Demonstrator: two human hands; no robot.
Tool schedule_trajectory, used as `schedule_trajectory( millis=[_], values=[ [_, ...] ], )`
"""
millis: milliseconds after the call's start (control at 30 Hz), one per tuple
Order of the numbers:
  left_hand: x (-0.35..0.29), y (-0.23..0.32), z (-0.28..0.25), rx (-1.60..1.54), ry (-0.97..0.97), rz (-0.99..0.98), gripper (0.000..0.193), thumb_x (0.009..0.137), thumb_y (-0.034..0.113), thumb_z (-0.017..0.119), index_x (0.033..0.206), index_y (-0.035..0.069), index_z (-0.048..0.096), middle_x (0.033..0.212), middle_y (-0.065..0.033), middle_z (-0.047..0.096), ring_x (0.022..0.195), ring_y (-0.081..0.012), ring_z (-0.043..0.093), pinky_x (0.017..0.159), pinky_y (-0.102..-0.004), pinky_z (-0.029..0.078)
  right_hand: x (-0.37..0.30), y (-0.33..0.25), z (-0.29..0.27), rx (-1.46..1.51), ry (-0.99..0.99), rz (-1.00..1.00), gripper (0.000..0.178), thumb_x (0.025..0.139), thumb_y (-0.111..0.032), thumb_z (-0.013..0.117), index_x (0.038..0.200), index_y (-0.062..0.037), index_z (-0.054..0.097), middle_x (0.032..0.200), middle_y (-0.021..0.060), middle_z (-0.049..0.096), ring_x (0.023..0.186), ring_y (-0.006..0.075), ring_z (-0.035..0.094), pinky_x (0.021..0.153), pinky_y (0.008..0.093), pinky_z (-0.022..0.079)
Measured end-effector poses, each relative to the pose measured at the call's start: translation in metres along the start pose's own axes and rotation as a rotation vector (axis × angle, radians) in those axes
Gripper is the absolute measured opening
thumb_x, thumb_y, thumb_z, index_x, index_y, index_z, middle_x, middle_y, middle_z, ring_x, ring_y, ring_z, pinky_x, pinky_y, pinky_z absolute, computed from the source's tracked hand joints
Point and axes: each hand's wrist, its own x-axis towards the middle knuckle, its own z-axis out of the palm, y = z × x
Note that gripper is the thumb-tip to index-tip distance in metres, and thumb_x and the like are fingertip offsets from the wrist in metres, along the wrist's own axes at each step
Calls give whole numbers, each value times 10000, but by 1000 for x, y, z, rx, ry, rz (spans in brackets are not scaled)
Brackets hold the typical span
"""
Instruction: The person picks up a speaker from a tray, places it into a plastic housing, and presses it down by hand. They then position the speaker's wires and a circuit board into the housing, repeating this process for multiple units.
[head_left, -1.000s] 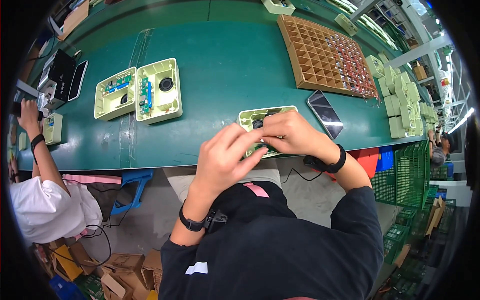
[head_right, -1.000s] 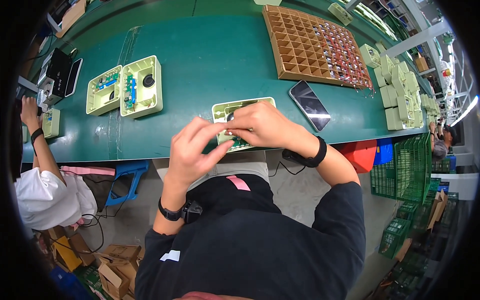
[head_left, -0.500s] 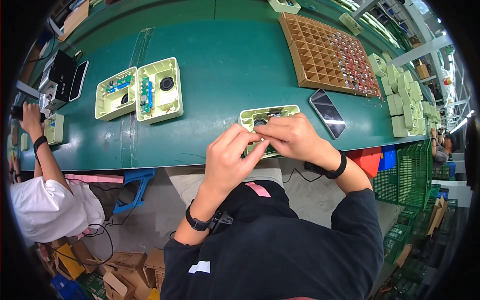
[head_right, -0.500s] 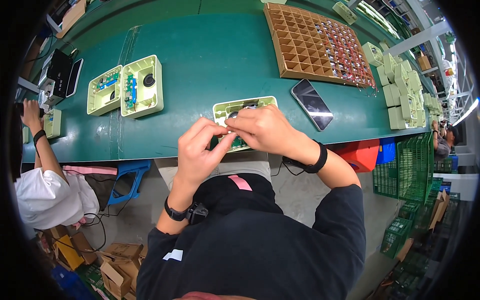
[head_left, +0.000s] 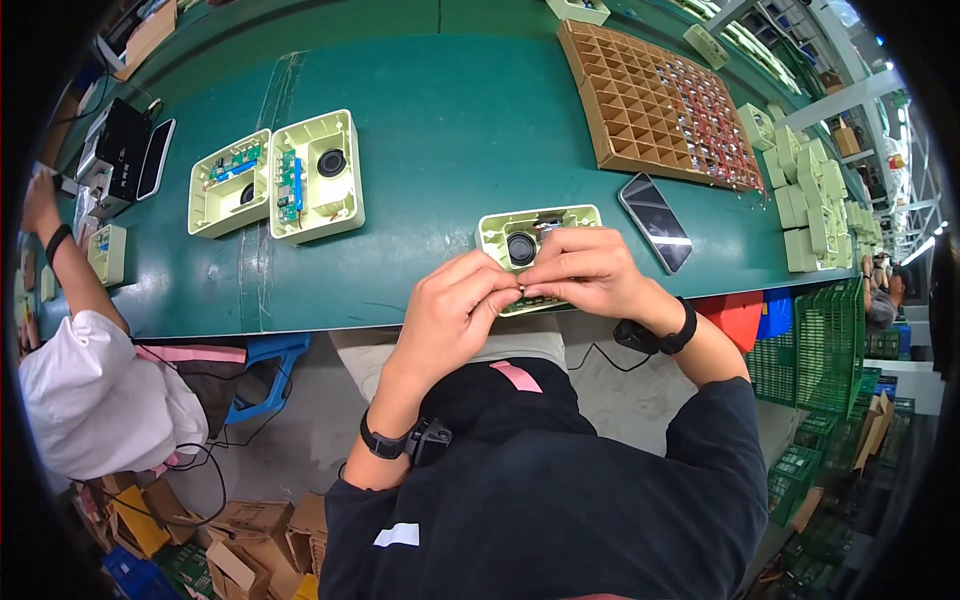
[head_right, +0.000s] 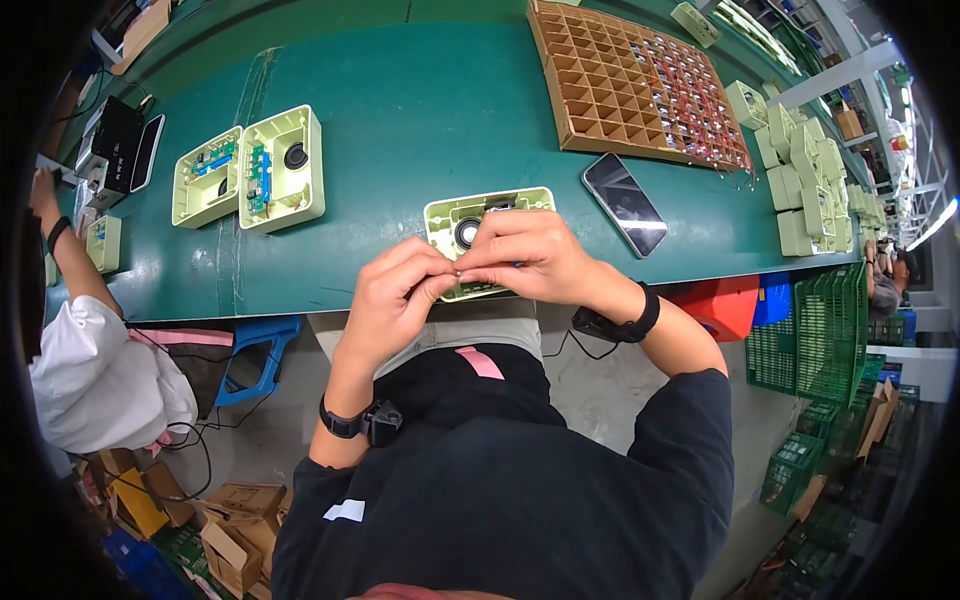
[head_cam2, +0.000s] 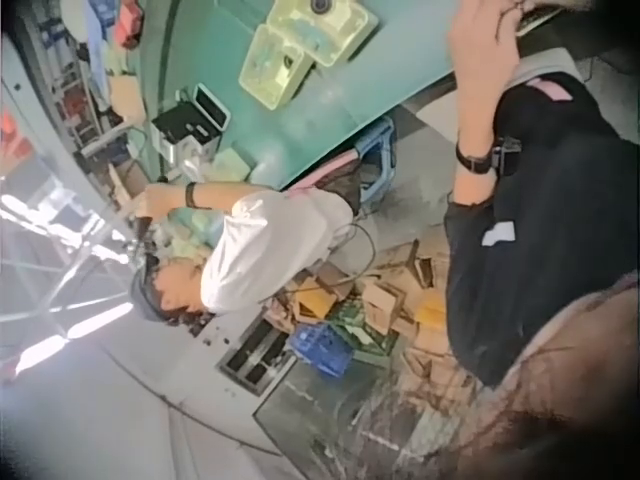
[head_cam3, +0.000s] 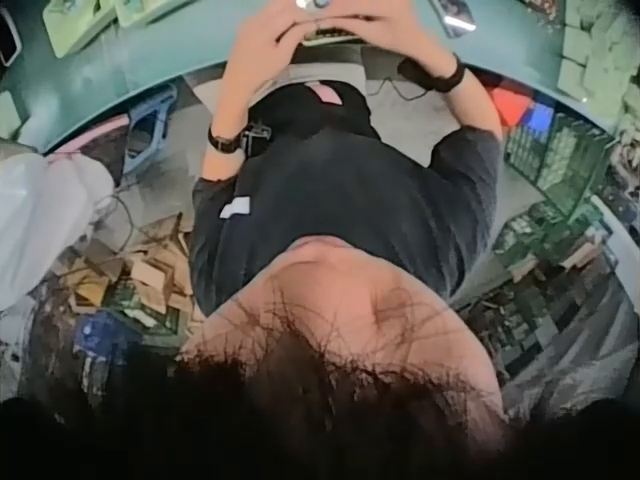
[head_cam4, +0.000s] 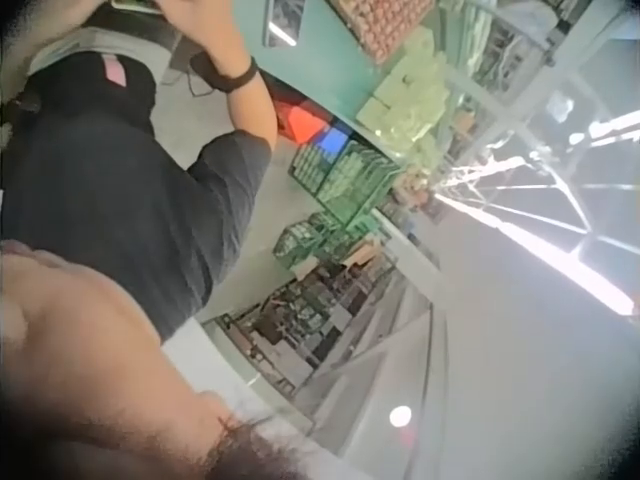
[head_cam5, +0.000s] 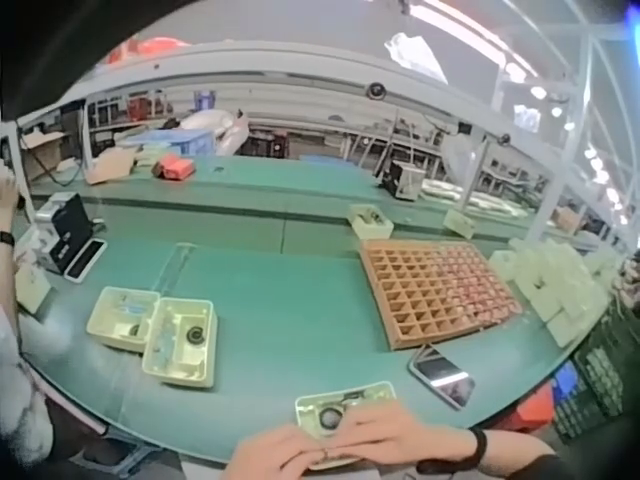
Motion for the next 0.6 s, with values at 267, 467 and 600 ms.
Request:
schedule_trajectory(
  millis=[267,467,600],
  values=[
    [-5,1,0,-46,9,-124,113,949,-50,657,1030,-19,729,937,-99,653,728,-175,609,631,-296,481,-20,-5,-13,-233,-21,90,198,786,-37,861,977,-48,808,904,48,644,815,213,627,691,335,491],
    [-5,-1,2,-39,25,-126,109,961,-44,653,1036,-18,728,968,-82,634,725,-147,584,628,-283,471,-33,-6,-10,-267,-29,117,196,780,-44,861,966,-59,803,919,41,631,824,219,598,712,348,480],
    [-5,-3,2,-32,22,-115,111,962,-43,651,1038,-17,728,985,-81,630,728,-143,582,628,-280,471,-32,-5,-9,-282,-37,101,196,780,-49,863,966,-58,798,904,40,635,808,220,596,699,352,482]
  ],
)
